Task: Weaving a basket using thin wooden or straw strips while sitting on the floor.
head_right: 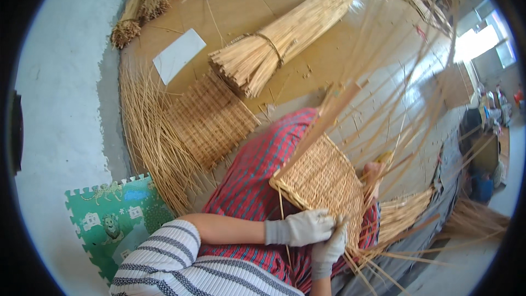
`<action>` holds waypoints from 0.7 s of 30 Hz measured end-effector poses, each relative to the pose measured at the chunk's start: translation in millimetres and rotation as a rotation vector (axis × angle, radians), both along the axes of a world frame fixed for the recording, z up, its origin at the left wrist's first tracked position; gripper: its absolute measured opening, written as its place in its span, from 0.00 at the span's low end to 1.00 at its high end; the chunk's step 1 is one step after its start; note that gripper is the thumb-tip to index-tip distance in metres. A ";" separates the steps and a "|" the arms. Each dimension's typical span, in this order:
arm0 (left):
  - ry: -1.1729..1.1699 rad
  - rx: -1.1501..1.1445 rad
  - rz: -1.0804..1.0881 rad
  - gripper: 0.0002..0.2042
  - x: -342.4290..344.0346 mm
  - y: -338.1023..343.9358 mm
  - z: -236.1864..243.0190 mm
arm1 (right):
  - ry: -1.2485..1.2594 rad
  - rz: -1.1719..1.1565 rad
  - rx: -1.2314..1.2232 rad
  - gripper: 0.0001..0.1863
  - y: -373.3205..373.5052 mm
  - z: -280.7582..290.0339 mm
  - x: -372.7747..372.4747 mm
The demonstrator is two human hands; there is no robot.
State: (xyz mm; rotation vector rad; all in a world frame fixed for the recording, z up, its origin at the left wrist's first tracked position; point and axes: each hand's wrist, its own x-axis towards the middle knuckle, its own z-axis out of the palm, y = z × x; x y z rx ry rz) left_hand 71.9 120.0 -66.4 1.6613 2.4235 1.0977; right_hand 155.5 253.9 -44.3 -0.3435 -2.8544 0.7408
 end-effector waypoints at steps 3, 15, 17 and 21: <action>-0.188 0.422 0.092 0.12 -48.3 -80.0 31.6 | -0.034 0.049 -0.062 0.41 14.4 -4.3 5.7; 0.168 -0.260 1.597 0.18 -391.3 -350.6 -101.6 | -0.077 0.085 0.265 0.27 17.0 7.8 4.0; 0.079 -0.494 1.656 0.21 -432.7 -364.7 -120.6 | -0.064 -0.514 -0.477 0.20 52.7 -83.3 71.3; -0.606 -0.698 1.576 0.26 -454.5 -345.7 -135.8 | -0.241 -0.537 -0.268 0.20 44.3 -63.5 59.0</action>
